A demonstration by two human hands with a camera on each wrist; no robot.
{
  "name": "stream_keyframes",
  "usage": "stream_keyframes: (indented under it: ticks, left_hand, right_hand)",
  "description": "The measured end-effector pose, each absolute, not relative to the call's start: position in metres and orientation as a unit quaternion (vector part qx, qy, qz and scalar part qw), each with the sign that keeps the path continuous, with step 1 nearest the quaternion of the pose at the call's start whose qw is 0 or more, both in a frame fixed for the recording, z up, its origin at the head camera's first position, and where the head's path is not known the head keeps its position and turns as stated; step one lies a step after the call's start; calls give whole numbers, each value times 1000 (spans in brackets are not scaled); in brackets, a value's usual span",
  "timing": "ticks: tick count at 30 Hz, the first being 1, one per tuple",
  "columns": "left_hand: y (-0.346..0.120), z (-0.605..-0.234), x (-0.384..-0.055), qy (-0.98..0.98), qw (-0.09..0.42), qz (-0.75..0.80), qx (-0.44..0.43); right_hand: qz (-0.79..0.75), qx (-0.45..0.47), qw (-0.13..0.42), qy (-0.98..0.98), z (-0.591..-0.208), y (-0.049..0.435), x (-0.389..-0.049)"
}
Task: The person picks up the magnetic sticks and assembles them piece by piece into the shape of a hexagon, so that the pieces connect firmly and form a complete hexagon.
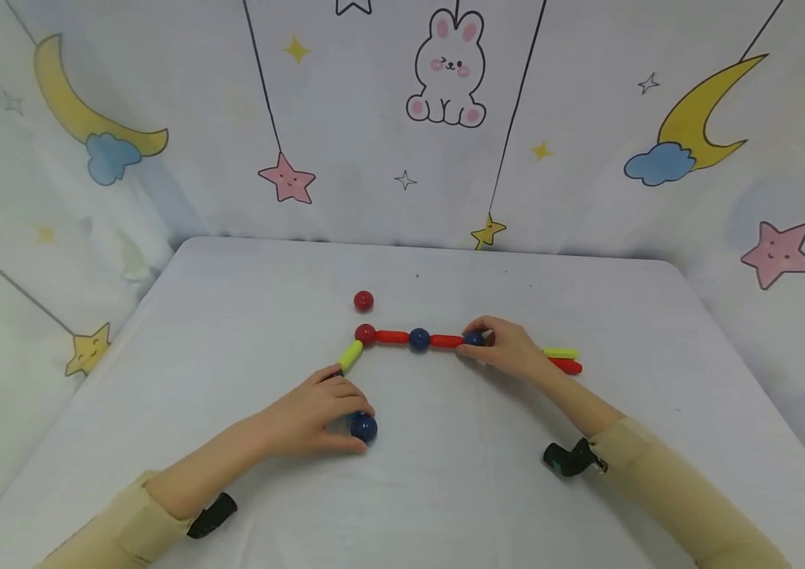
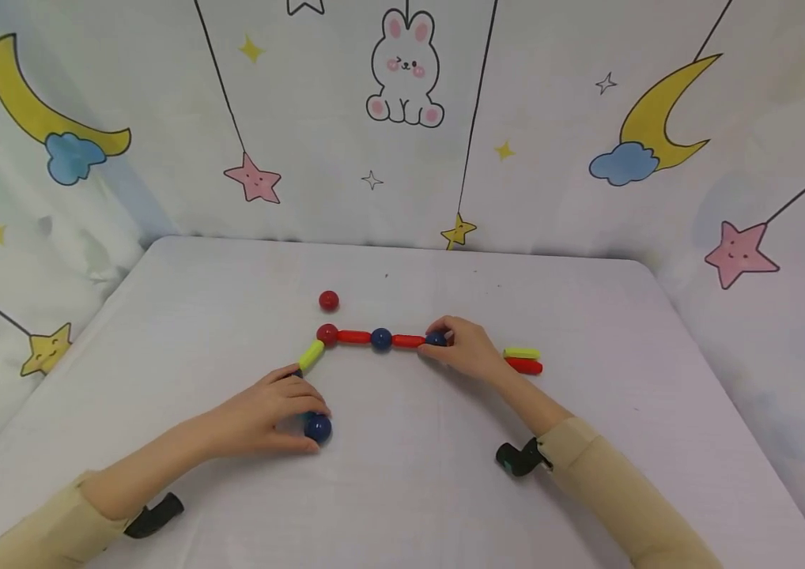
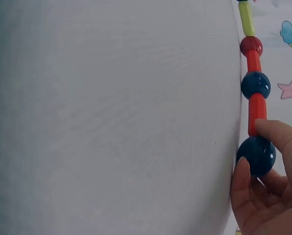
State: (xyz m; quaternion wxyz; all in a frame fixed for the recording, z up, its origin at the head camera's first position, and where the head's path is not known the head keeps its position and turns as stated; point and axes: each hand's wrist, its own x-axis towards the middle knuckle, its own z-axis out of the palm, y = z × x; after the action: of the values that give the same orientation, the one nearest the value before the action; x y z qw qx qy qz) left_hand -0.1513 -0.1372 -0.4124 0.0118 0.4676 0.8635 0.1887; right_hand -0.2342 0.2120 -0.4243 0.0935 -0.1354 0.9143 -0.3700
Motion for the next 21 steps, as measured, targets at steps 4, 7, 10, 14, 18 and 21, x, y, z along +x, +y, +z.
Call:
stream_keyframes:
  ticks: [4, 7, 10, 14, 18, 21]
  left_hand:
    - [-138, -414, -151, 867, 18, 188, 462]
    - [-137, -414, -150, 869, 24, 191, 455]
    - [-136, -414, -150, 870, 26, 195, 452]
    - [-135, -415, -150, 870, 27, 200, 449]
    - [-135, -415, -149, 871, 31, 204, 445]
    - [-136, -415, -149, 872, 33, 206, 443]
  right_hand:
    - [-359, -133, 88, 919, -425, 207, -239]
    - [-357, -128, 86, 921, -423, 204, -241]
    - [-356, -126, 85, 922, -422, 201, -243]
    - [-354, -126, 82, 923, -423, 199, -245]
    - [-357, -127, 76, 922, -423, 198, -245]
    - [-363, -126, 73, 920, -423, 196, -243]
